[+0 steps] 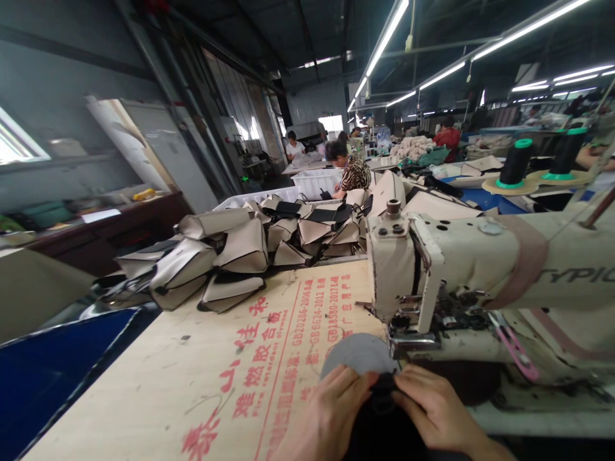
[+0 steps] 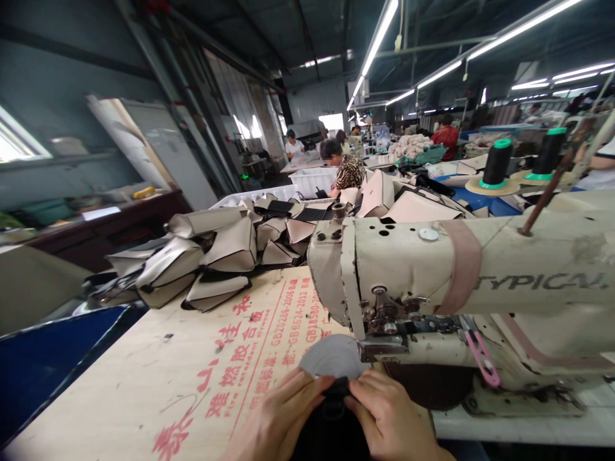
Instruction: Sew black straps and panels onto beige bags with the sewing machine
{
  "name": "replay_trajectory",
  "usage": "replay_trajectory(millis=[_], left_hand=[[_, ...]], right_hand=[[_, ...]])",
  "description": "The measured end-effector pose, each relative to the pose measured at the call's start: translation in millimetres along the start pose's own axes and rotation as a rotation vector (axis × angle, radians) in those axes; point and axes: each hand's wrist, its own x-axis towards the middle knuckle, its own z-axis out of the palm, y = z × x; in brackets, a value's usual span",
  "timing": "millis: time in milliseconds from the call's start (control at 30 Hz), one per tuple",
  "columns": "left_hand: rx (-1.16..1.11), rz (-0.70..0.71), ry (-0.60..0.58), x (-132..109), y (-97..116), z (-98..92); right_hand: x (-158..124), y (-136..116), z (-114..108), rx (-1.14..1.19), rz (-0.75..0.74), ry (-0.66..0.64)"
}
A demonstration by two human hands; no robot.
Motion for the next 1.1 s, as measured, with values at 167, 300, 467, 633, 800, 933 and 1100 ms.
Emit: replay_trajectory(millis=[167,300,467,633,800,933,1100], left_hand=[[0.041,-0.068,-0.094,-1,2,1.3],[-0.034,-0.16,-0.067,-2,-1,8.8],[-0.111,-0.178,-0.081,-1,-3,13.1],[-0.242,-0.217,-0.042,2,-1,14.2],[-0.357,-0.254,0.01,13,2,14.0],[-0.438,-0.317,0.047,4,3,14.6],[-0.564,-0.503,0.063,-22,-2,34.1]], right_hand=[[-2,-4,1,0.008,0.145,0.082],[1,-6,-2,-0.136,-0.034,0.049],[10,-5,-10,-0.165,-0.16,-0.029],[23,-10,-26,0.246,0.147,-0.233],[20,-5,-22,0.397,0.21,-0.168],[8,3,-11,0.328,0.233,-0.058],[7,4,-12,0.31,0.232,-0.003]])
